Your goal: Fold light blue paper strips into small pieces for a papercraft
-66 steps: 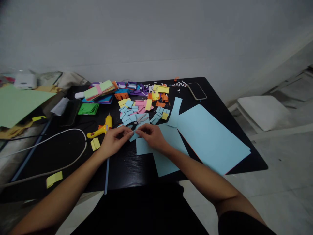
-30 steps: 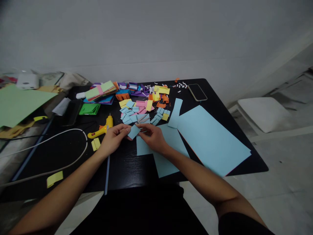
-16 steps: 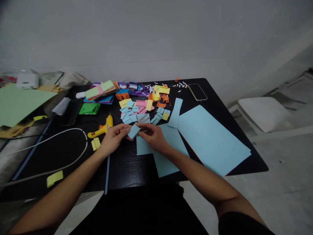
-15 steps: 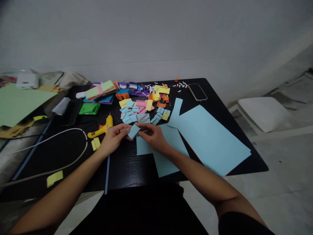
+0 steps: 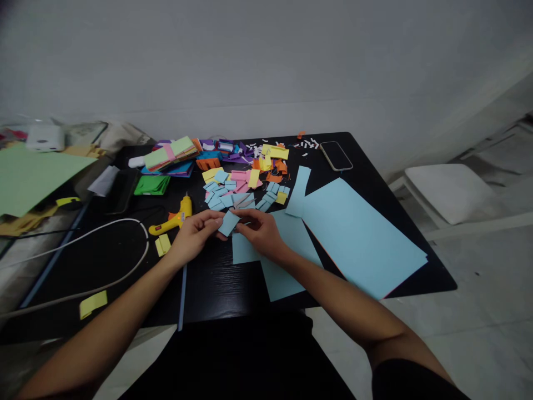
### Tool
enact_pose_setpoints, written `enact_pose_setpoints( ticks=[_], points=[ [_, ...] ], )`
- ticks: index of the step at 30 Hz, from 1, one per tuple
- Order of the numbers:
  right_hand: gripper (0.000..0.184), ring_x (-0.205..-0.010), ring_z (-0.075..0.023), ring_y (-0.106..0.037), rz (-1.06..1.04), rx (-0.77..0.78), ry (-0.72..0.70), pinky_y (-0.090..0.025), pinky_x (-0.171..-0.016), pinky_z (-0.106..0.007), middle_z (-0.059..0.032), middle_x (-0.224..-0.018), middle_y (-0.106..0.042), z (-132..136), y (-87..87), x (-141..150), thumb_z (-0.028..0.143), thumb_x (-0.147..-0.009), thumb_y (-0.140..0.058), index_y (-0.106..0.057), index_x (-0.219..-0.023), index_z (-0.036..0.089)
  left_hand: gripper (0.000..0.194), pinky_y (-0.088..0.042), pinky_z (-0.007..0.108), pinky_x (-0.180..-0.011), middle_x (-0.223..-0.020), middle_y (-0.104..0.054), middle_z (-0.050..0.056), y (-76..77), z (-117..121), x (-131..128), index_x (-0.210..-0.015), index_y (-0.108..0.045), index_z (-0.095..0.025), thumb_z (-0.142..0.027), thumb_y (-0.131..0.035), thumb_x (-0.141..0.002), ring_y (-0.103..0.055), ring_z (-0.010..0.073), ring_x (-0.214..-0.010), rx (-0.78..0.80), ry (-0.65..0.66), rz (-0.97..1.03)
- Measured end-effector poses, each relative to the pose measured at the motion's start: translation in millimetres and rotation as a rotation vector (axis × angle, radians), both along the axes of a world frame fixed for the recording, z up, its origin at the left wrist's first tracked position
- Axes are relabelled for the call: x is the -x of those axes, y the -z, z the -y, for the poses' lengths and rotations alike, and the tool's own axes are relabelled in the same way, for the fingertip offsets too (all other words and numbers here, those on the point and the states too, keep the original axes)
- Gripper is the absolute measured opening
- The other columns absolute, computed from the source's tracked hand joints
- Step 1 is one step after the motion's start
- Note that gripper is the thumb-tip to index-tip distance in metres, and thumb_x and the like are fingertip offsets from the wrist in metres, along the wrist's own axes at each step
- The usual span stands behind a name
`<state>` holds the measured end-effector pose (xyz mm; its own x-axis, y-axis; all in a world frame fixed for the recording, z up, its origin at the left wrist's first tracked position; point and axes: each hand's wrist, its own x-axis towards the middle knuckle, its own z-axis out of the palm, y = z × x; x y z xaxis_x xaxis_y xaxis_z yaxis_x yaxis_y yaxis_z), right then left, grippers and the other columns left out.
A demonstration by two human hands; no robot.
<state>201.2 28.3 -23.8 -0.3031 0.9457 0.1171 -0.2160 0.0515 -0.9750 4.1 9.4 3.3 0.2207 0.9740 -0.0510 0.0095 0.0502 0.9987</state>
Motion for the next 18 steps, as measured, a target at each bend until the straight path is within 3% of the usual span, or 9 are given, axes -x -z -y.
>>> enact_pose_setpoints(
  ticks=[7, 14, 18],
  points=[
    [0.027, -0.066, -0.0170, -0.068, 0.155, 0.018, 0.120, -0.056, -0.064, -0.030, -0.0022, -0.073, -0.074, 1.1, -5.0, -0.6, 0.046, -0.080, -0.084, -0.077, -0.081, 0.019, 0.037, -0.064, 0.031, -0.068, -0.079, -0.074, 0.004, -0.5, 1.9, -1.8, -0.098, -0.073, -0.015, -0.050, -0.071, -0.090, -0.073, 0.0178, -0.070, -0.029, 0.037, -0.007],
    [0.033, -0.078, -0.0202, -0.074, 0.082, 0.009, 0.119, -0.060, -0.073, -0.033, -0.0042, -0.086, -0.079, 4.0, -2.6, 3.3, 0.047, -0.076, -0.088, -0.076, -0.092, 0.021, 0.023, -0.058, 0.025, -0.064, -0.071, -0.069, 0.000, 1.3, 2.0, -2.9, -0.095, -0.073, -0.015, -0.034, -0.078, -0.083, -0.065, 0.0127, -0.064, -0.028, -0.018, -0.040],
    [0.034, -0.074, -0.0185, -0.074, 0.074, 0.010, 0.106, -0.061, -0.071, -0.032, -0.0041, -0.084, -0.079, 5.9, -1.3, 4.6, 0.047, -0.076, -0.088, -0.075, -0.093, 0.020, 0.021, -0.053, 0.024, -0.057, -0.069, -0.065, -0.001, 2.9, 2.7, -5.2, -0.089, -0.071, -0.016, -0.034, -0.079, -0.080, -0.059, 0.0117, -0.060, -0.044, -0.068, -0.056]
  ],
)
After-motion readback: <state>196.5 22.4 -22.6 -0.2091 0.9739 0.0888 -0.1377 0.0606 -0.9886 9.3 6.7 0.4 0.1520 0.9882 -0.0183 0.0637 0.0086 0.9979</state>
